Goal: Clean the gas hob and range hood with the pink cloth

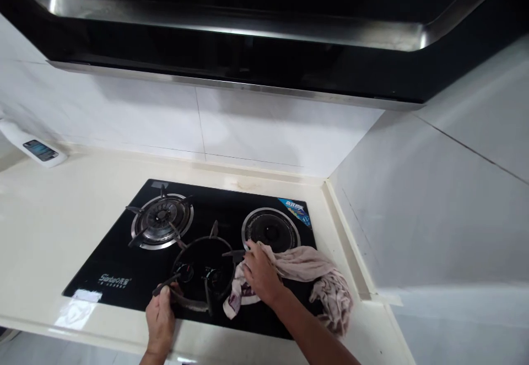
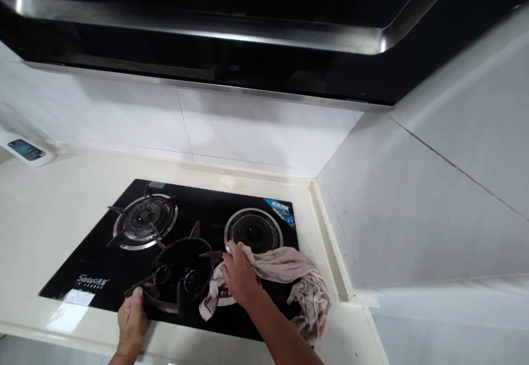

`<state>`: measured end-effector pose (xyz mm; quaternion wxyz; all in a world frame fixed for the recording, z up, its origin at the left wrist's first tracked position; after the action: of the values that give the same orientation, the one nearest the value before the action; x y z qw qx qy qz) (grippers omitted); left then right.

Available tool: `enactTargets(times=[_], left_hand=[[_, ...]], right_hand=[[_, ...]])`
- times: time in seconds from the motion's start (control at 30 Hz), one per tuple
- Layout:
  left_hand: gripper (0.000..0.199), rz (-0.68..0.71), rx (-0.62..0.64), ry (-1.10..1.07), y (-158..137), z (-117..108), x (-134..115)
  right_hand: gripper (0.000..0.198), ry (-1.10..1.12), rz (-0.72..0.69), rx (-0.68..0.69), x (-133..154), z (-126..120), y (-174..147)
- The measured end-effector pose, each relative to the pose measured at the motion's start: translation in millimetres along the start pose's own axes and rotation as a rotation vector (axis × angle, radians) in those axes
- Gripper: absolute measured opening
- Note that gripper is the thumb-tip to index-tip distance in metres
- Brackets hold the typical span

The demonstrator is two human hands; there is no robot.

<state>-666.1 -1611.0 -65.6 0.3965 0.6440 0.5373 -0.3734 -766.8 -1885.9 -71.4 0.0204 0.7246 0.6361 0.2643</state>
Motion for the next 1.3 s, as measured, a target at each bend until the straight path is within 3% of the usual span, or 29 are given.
enactTargets(times=[0.13, 0.33, 0.43, 0.53, 0.67, 0.77, 0.87, 0.93, 1.0, 1.03, 1.1, 1.2, 1.3], left_hand=[[0.057, 0.003, -0.004, 0.012, 1, 0, 3], [0.06, -0.011, 0.003, 0.019, 1, 0, 5], [0.061, -0.012, -0.001, 0.012, 2, 0, 7], [0.063, -0.013, -0.003, 0.0, 3, 0, 9], [0.063, -0.009, -0.005, -0.01, 3, 1, 10], [0.062, -0.012, -0.02, -0.004, 2, 2, 11], [0.062, -0.018, -0.02, -0.003, 1, 2, 13], [0.062, -0.022, -0.011, -0.009, 1, 2, 14], [0.061, -0.022, -0.01, -0.018, 1, 3, 14], [0.061, -0.018, -0.011, -0.019, 1, 3, 15], [0.06, -0.004, -0.019, -0.019, 1, 3, 14], [0.057, 0.009, -0.019, -0.025, 0, 3, 13], [0.055, 0.013, 0.001, -0.032, 0, 2, 12]], right_hand=[[0.046, -0.168, 0.047, -0.061, -12, -8, -43], [0.07, -0.449, 0.437, -0.088, -82, -56, -75], [0.061, -0.45, 0.628, -0.027, -107, -64, -85], [0.054, -0.306, 0.652, -0.059, -124, -64, -98], [0.06, 0.106, 0.685, -0.291, -145, -90, -104], [0.068, 0.315, 0.83, -0.453, -149, -134, -85], [0.071, 0.572, 0.864, -0.636, -139, -176, -53], [0.073, 0.736, 0.841, -0.792, -131, -191, -35], [0.077, 0.803, 0.828, -0.901, -129, -191, -28], [0.076, 0.805, 0.833, -0.898, -129, -186, -29], [0.072, 0.707, 0.847, -0.733, -133, -167, -39], [0.072, 0.328, 0.848, -0.382, -140, -134, -63], [0.08, 0.031, 0.753, -0.264, -138, -112, -77]])
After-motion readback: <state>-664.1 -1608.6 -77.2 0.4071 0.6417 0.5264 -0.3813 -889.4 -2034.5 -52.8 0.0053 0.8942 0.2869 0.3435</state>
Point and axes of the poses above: each hand's wrist, its own y-axis towards the middle knuckle, its own z-axis out of the palm, x = y × z, the point moved 1 cm from there along y, towards the middle knuckle, and after that the axes turned 1 degree about x, right-handed, at the moved point
